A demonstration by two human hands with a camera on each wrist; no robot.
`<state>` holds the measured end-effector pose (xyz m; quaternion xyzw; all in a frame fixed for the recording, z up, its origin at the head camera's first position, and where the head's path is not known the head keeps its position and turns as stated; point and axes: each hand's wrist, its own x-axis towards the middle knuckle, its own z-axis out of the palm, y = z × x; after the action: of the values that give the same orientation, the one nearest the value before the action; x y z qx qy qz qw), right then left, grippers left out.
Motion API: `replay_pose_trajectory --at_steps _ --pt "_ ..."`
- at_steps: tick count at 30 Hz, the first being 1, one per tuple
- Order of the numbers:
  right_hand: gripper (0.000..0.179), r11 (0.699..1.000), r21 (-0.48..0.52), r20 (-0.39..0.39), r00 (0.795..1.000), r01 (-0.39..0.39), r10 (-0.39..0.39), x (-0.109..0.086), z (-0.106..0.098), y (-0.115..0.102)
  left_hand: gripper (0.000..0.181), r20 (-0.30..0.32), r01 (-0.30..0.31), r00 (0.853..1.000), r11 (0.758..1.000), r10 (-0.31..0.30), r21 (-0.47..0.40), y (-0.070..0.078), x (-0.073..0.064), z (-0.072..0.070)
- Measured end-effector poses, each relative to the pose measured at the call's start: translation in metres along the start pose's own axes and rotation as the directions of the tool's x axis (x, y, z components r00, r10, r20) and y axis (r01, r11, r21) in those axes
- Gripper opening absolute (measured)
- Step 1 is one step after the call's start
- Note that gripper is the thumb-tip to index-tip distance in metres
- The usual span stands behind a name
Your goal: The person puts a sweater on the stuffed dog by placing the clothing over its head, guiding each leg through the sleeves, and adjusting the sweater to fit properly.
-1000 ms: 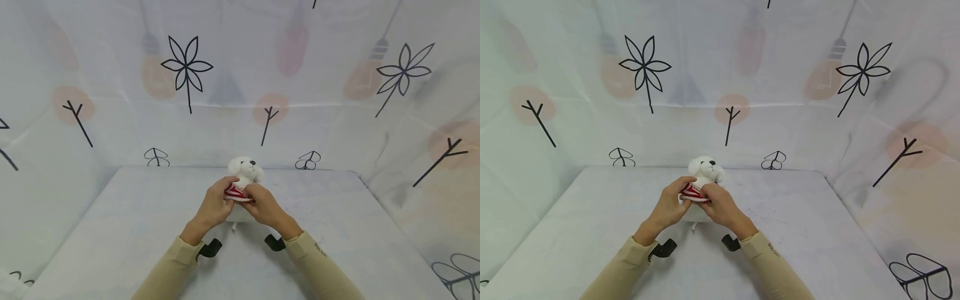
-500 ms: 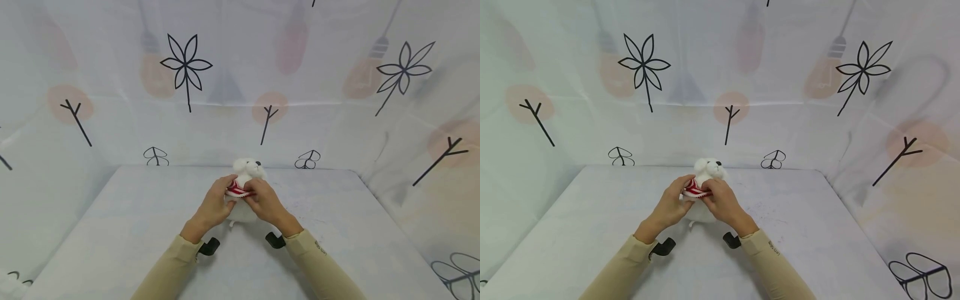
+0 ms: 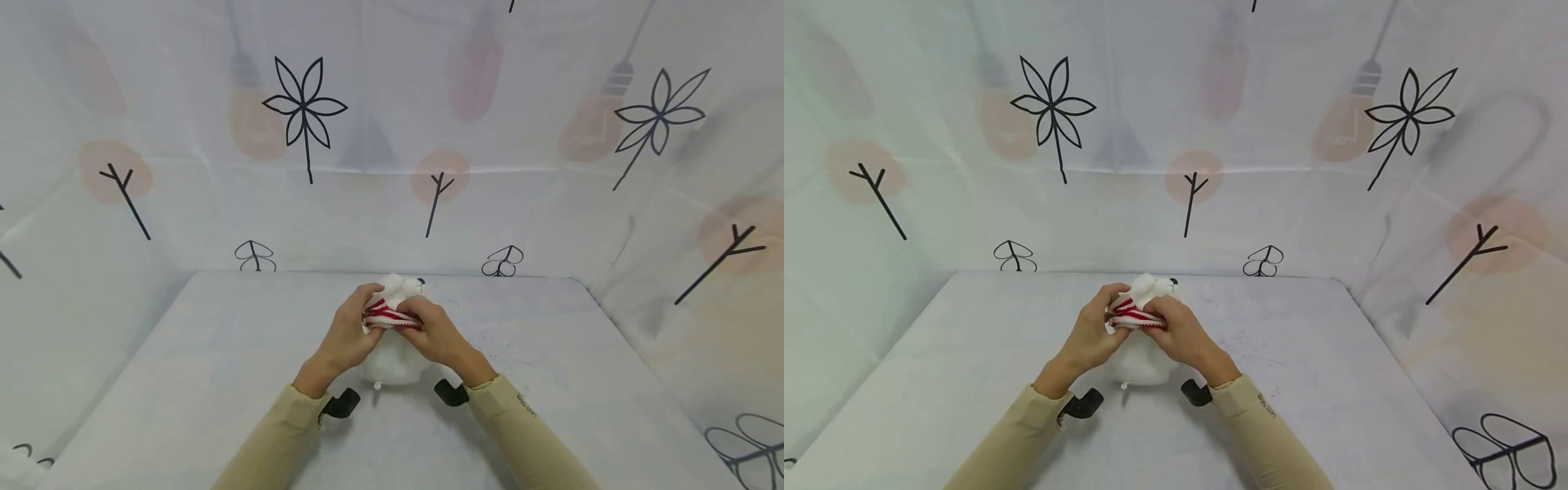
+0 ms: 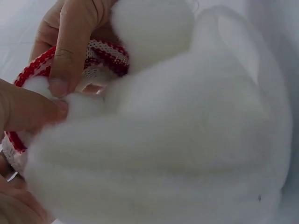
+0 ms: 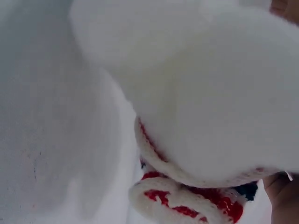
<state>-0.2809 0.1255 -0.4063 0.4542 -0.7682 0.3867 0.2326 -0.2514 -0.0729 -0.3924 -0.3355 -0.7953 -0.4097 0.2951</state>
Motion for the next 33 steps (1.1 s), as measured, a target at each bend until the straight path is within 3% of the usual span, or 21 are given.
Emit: replay_pose_trajectory --at_steps 8,15,21,29,33 --pt "0.023 0.997 0.053 -0.005 0.998 -0.058 0.058 0.002 0.0 -0.004 0.06 -0.009 0.088 0.996 0.993 -0.089 -0.083 0.003 0.001 -0.002" --pt "0.022 0.966 0.215 0.077 0.988 -0.144 0.13 0.01 -0.01 -0.029 0.063 0.136 0.14 0.983 0.98 -0.121 -0.139 0.004 0.001 -0.007" --pt "0.027 0.907 0.289 0.174 0.949 -0.305 0.263 0.014 -0.021 -0.046 0.063 0.191 0.167 0.972 0.975 -0.138 -0.148 0.004 0.002 -0.01" --pt "0.03 0.875 0.293 0.204 0.92 -0.384 0.336 0.006 -0.011 -0.026 0.061 0.204 0.153 0.971 0.98 -0.126 -0.124 0.006 0.002 -0.009" --pt "0.033 0.89 0.286 0.177 0.932 -0.356 0.316 0.002 -0.005 -0.016 0.058 0.201 0.144 0.972 0.984 -0.121 -0.102 0.006 0.003 -0.007"
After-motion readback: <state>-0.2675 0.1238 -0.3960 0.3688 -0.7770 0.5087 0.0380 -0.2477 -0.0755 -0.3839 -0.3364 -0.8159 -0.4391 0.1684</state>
